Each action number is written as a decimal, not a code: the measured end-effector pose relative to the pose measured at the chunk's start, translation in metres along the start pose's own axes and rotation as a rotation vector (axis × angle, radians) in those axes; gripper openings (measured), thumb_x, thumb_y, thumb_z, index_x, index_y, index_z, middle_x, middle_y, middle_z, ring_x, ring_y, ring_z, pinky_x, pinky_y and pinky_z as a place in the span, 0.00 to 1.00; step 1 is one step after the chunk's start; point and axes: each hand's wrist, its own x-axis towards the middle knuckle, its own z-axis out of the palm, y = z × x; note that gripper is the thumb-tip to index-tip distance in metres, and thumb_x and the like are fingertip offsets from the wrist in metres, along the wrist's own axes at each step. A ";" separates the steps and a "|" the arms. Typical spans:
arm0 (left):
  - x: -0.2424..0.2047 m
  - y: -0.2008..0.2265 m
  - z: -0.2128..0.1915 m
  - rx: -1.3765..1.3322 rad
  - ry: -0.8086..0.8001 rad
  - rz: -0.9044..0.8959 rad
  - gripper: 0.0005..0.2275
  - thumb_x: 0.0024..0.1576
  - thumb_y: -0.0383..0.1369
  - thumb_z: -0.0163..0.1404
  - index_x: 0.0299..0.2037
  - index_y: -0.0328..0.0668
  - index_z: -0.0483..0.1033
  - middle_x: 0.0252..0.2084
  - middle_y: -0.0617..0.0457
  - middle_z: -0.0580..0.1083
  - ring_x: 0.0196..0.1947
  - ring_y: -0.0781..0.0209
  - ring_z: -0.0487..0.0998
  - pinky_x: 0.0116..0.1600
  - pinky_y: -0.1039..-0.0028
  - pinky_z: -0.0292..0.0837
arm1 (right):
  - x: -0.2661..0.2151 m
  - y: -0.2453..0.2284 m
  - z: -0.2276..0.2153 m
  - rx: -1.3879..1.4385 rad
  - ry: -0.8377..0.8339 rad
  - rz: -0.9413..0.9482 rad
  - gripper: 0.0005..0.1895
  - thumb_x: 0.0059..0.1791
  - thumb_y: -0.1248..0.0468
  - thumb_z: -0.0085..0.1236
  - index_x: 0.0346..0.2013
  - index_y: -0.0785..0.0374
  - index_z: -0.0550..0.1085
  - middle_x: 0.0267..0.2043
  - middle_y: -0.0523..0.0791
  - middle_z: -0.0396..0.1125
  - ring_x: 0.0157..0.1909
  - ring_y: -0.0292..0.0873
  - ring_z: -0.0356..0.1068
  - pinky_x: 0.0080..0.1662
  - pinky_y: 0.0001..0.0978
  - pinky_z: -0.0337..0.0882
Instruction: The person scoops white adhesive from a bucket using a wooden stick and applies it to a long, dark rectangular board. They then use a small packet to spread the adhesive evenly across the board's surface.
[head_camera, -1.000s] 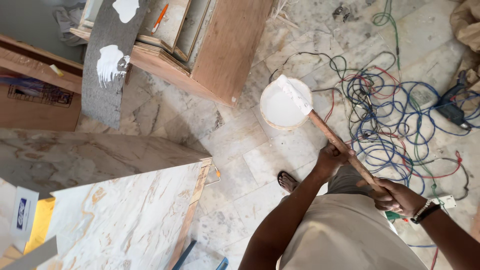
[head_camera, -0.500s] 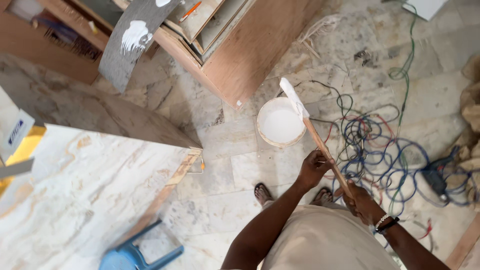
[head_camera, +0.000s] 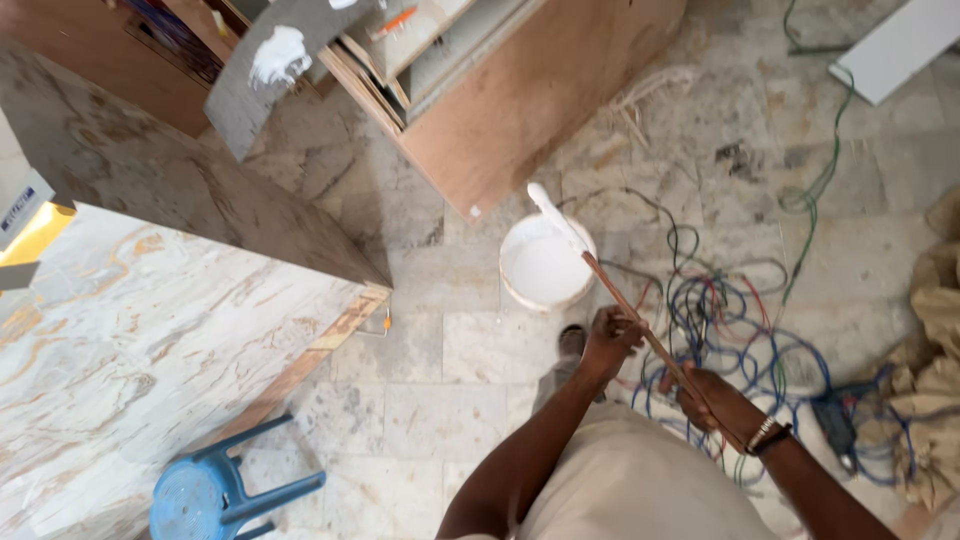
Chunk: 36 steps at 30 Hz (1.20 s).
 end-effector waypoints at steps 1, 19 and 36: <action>0.007 0.000 0.000 -0.111 -0.036 -0.100 0.14 0.55 0.36 0.59 0.45 0.47 0.68 0.38 0.55 0.76 0.34 0.67 0.79 0.37 0.77 0.76 | 0.002 0.001 -0.012 0.075 -0.049 0.034 0.37 0.54 0.37 0.31 0.42 0.68 0.75 0.12 0.37 0.48 0.10 0.34 0.47 0.16 0.28 0.51; 0.180 0.184 0.066 0.234 0.093 0.465 0.15 0.57 0.35 0.61 0.46 0.37 0.70 0.36 0.54 0.76 0.35 0.69 0.78 0.39 0.76 0.76 | 0.162 -0.208 -0.153 -0.806 0.358 -0.305 0.30 0.51 0.40 0.44 0.46 0.61 0.81 0.17 0.41 0.64 0.20 0.36 0.59 0.27 0.31 0.62; 0.483 0.305 0.025 0.033 0.179 0.591 0.15 0.67 0.38 0.50 0.55 0.32 0.73 0.46 0.48 0.79 0.45 0.64 0.77 0.52 0.73 0.75 | 0.383 -0.576 -0.185 -0.196 0.290 -0.618 0.21 0.55 0.51 0.51 0.52 0.65 0.74 0.28 0.39 0.67 0.24 0.32 0.60 0.27 0.27 0.60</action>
